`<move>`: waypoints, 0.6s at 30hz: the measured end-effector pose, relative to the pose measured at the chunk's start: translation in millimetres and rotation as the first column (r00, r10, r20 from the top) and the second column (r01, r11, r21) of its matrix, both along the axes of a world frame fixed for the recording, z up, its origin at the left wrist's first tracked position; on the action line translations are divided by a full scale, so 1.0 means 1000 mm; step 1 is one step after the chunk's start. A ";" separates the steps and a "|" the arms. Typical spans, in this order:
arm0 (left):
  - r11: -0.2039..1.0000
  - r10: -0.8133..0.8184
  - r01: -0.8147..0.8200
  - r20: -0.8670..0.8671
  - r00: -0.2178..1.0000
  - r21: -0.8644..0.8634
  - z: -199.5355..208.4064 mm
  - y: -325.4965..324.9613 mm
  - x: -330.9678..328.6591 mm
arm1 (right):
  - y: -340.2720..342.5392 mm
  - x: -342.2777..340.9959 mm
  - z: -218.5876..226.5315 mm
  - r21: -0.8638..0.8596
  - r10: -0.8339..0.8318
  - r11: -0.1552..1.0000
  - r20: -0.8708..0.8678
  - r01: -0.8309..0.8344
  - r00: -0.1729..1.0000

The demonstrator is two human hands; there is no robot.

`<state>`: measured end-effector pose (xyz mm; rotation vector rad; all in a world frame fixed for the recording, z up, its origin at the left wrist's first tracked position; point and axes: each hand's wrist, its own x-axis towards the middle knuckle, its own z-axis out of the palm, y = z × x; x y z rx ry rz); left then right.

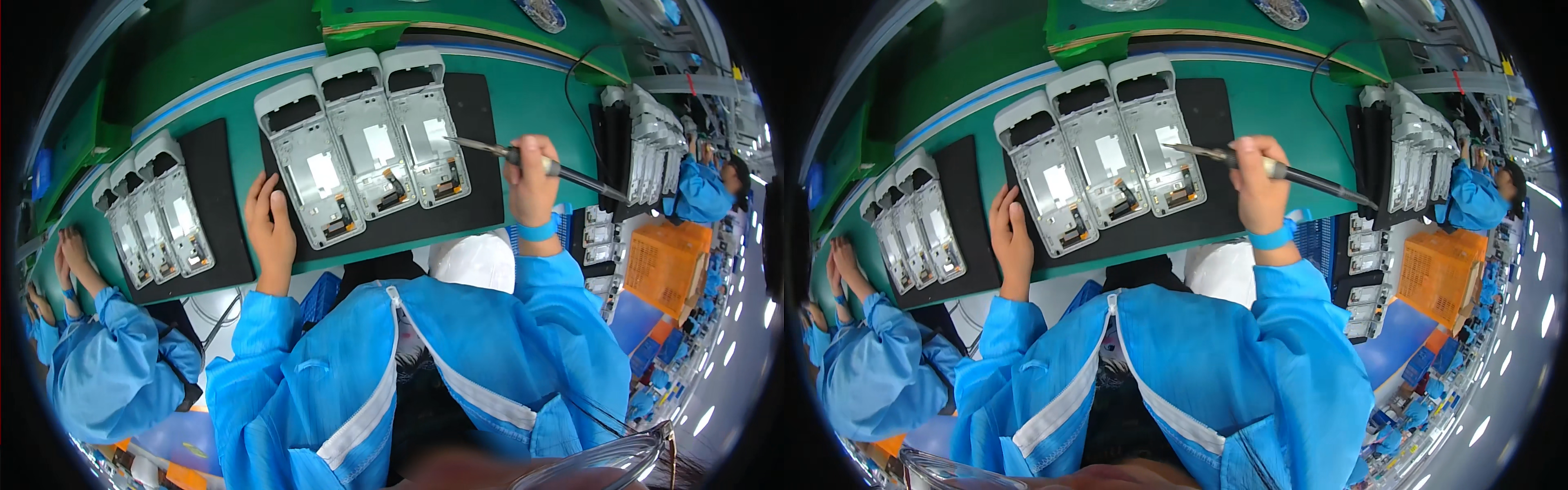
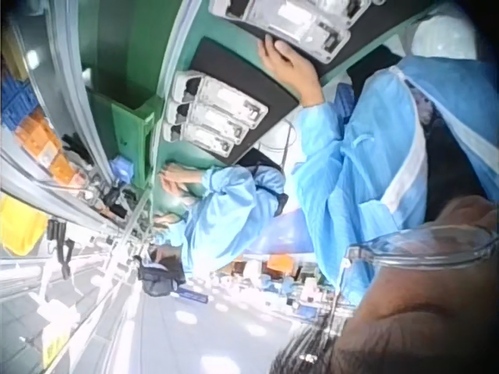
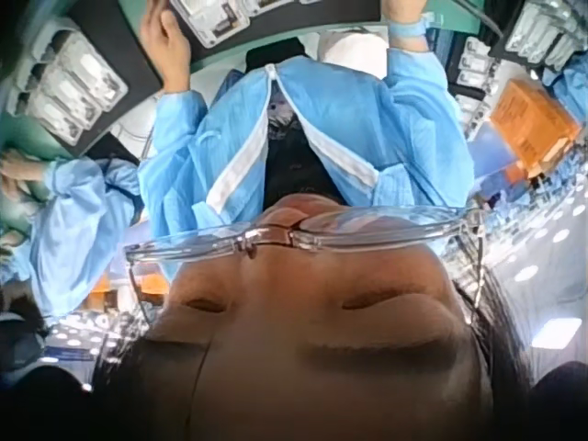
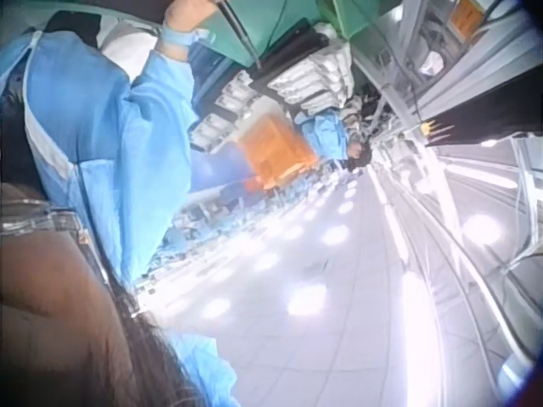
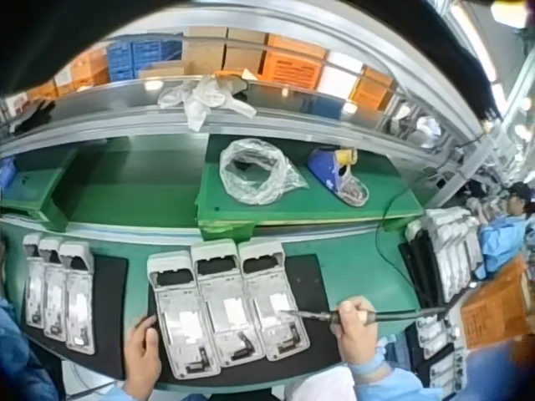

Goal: The person solders components onto electronic devices using a soldering iron and solder wire.

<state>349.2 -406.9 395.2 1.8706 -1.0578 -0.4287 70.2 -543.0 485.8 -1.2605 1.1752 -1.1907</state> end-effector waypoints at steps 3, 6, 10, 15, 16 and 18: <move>0.999 0.031 -0.031 -0.010 0.999 -0.029 -0.007 0.001 -0.001 | -0.010 0.019 -0.006 -0.028 -0.014 1.000 -0.091 0.012 0.996; 0.999 0.000 -0.002 -0.037 0.999 -0.032 -0.011 0.002 0.000 | -0.022 0.033 -0.011 0.035 0.025 0.999 -0.142 -0.020 0.990; 1.000 0.005 -0.006 -0.044 0.999 -0.028 -0.011 0.003 0.000 | -0.031 0.047 -0.025 -0.012 0.026 1.000 -0.022 -0.026 0.999; 1.000 0.031 -0.031 -0.036 0.999 -0.001 -0.009 0.002 -0.002 | -0.038 0.049 -0.040 -0.035 0.011 0.999 -0.135 -0.016 0.991; 0.999 0.034 -0.033 -0.046 0.998 0.005 -0.008 0.002 -0.002 | -0.039 0.049 -0.043 -0.103 0.016 0.994 -0.173 -0.035 0.985; 1.000 0.022 -0.021 -0.022 1.000 0.019 -0.007 0.002 -0.002 | -0.040 0.049 -0.046 -0.156 0.006 0.987 -0.220 -0.042 0.975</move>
